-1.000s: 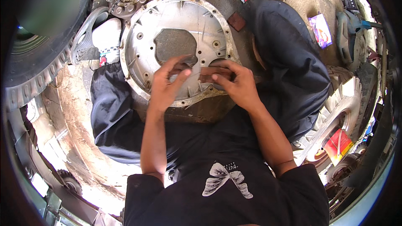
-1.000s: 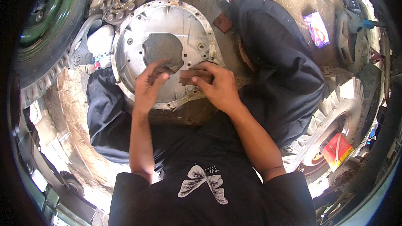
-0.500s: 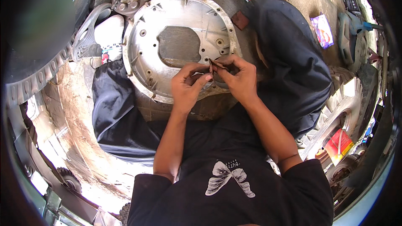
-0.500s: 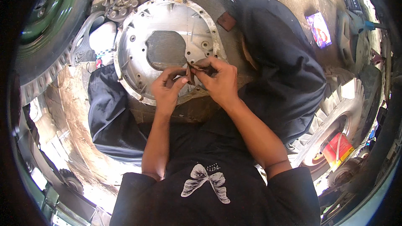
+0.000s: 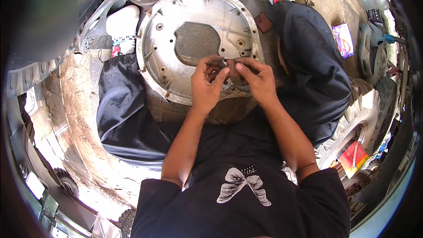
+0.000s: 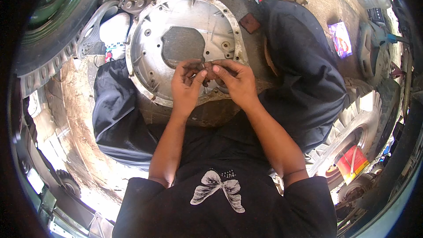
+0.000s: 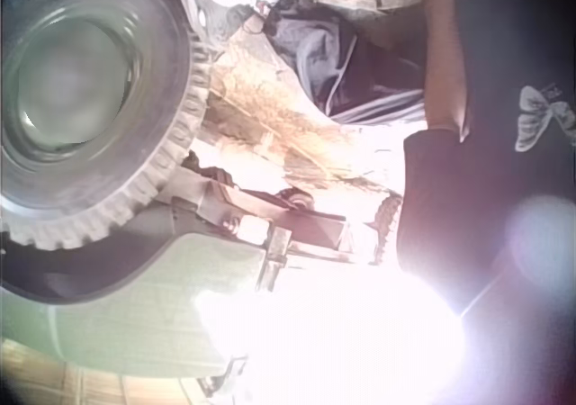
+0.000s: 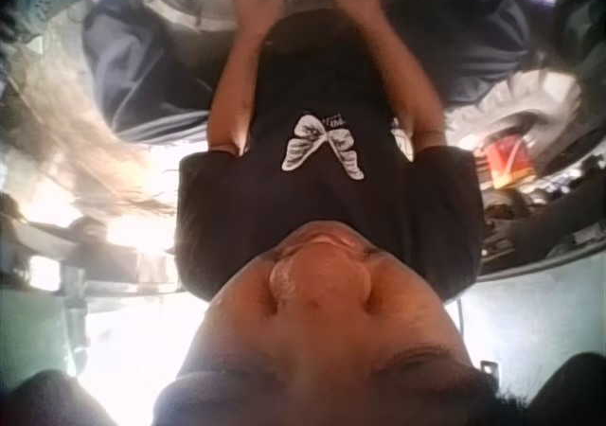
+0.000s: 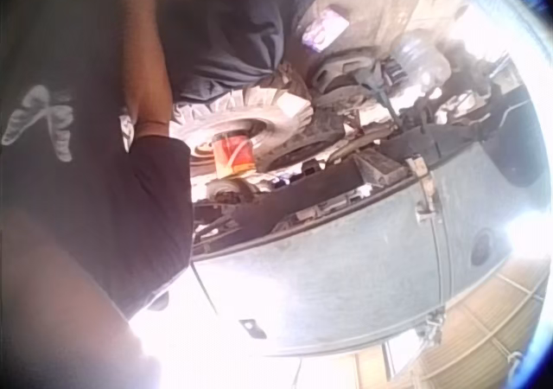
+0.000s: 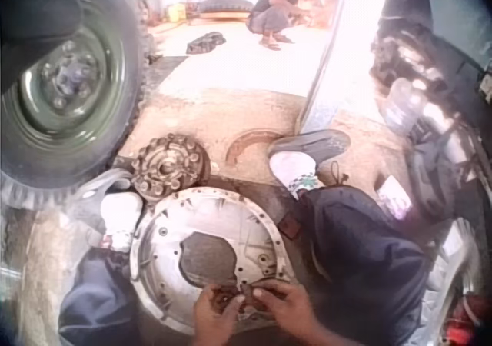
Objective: The person scrubs the inner surface of a circular metal cover with a small abrasive pad, focusing on the edges and recessed areas. The person repeatedly rubs the same regions without visibly changing the overall condition of the cover.
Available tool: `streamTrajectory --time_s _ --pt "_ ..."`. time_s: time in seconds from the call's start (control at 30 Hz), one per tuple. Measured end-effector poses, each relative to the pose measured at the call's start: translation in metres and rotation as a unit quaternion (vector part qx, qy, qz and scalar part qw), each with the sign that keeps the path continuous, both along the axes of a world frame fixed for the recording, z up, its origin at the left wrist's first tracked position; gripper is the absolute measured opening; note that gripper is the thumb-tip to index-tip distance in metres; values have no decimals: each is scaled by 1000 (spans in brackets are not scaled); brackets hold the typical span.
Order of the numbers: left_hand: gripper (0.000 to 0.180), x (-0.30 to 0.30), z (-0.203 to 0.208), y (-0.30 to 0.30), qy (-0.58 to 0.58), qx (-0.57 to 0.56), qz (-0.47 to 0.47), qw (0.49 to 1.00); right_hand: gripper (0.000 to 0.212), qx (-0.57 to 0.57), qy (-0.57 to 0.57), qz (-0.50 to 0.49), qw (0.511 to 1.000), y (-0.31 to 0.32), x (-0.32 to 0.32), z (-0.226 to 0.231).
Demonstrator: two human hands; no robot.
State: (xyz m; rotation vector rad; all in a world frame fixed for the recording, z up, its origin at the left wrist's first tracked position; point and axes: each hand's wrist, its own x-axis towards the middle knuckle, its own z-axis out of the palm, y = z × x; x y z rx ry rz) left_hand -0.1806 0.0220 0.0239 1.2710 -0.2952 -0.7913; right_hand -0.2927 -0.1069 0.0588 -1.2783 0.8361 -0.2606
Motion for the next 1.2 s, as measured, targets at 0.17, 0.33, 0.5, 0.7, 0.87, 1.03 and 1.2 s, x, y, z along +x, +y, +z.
streamTrajectory --time_s 0.17,0.33,0.5,0.7,0.87,1.03,1.2 --pt "24 18 -6 10 8 5 -84 996 31 58 -9 7 998 -3 -1 1" --pt "25 18 -4 10 32 22 -87 995 32 54 -11 10 998 -4 -3 0" --pt "26 15 -7 8 100 29 -53 993 35 84 0 -15 996 -5 -2 -4" --pt "27 15 -12 8 133 -24 -19 991 43 70 2 -13 997 -5 -4 0" --pt "34 17 -6 5 138 -51 -20 989 34 -117 16 -7 993 0 -1 2" --pt "38 22 -7 10 149 -63 -35 986 30 -310 -4 20 951 1 1 11" --pt "42 29 -11 15 208 -103 -66 970 32 -357 -21 41 933 2 0 11"
